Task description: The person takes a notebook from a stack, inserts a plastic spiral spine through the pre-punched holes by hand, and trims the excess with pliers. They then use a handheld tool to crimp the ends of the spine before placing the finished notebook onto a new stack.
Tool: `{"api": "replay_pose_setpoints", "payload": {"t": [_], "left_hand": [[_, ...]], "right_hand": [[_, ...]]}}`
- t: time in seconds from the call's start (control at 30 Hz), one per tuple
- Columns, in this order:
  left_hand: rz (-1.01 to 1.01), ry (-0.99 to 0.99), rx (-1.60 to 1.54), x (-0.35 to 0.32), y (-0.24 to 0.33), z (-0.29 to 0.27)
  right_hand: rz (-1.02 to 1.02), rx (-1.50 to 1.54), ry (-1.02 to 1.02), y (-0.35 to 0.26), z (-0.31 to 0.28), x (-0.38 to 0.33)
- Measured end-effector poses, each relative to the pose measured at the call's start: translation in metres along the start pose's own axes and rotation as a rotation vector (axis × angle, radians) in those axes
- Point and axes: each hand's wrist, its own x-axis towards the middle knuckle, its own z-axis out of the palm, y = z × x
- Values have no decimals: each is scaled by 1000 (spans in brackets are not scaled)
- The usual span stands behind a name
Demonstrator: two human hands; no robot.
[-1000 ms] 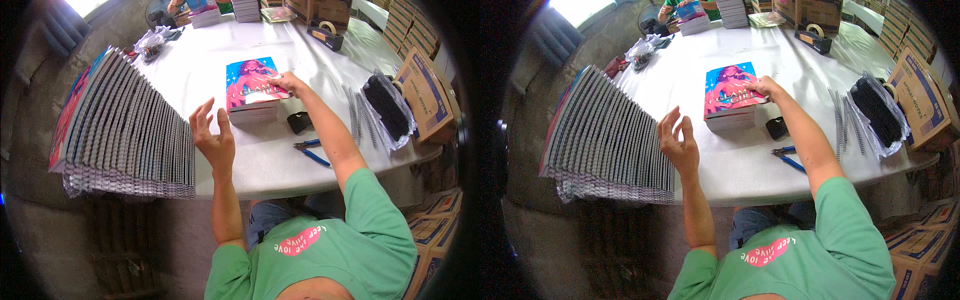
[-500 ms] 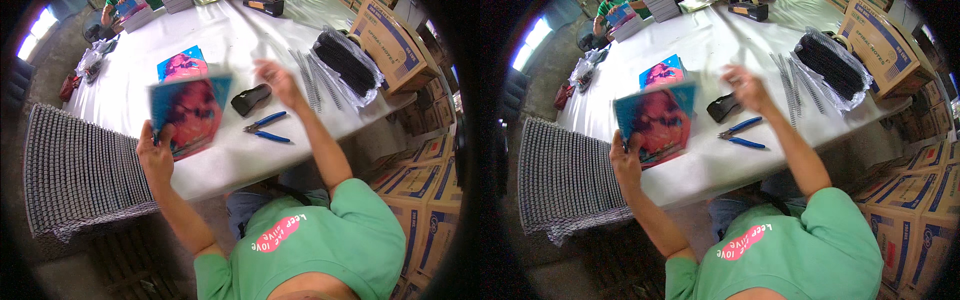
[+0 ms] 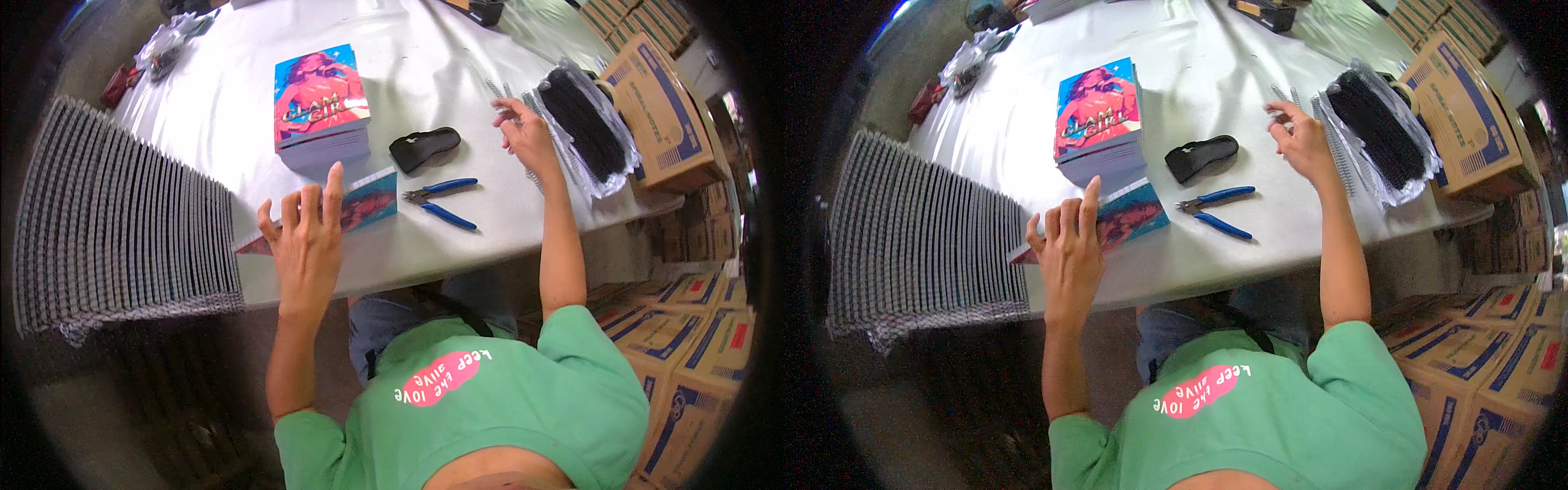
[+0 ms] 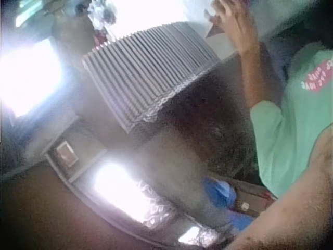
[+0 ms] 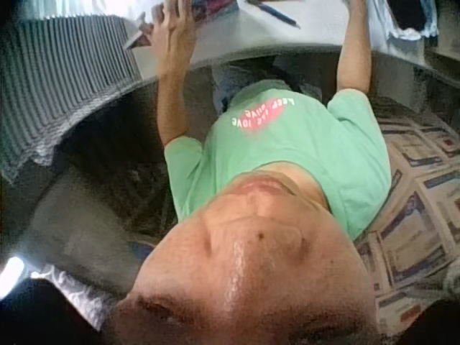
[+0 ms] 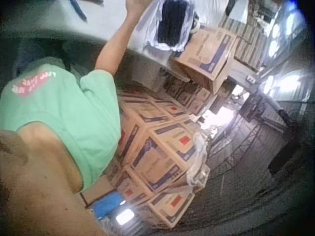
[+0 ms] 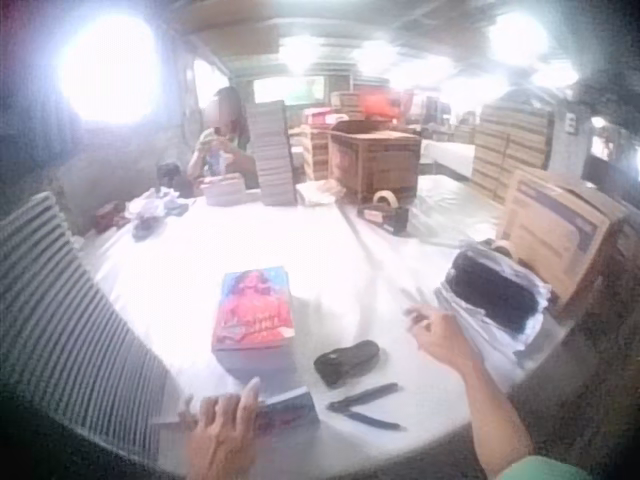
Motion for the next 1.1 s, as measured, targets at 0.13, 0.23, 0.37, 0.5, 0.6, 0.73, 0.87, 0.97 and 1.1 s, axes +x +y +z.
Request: {"api": "replay_pose_setpoints", "payload": {"t": [0.13,0.23,0.37,0.5,0.6,0.73,0.87,0.97,1.1], "left_hand": [[-9,174,-98,-1,-2,10],[16,264,-165,0,-7,21],[6,270,-248,-3,-13,1],[26,275,-127,-15,-6,8],[26,303,-120,-20,0,13],[2,335,-203,-19,4,14],[-20,264,-312,-22,0,11],[24,287,-200,-20,1,15],[-155,347,-145,-19,31,23]], "right_hand": [[-377,271,-330,-79,15,-42],[-443,383,-510,-87,34,-53],[-231,532,-341,-101,52,-75],[-232,501,-383,-100,86,-119],[-339,337,-266,-94,96,-128],[-296,352,-349,-92,92,-125],[-161,541,-423,-88,61,-86],[-306,642,-440,-83,54,-68],[-336,552,-429,-87,56,-58]]}}
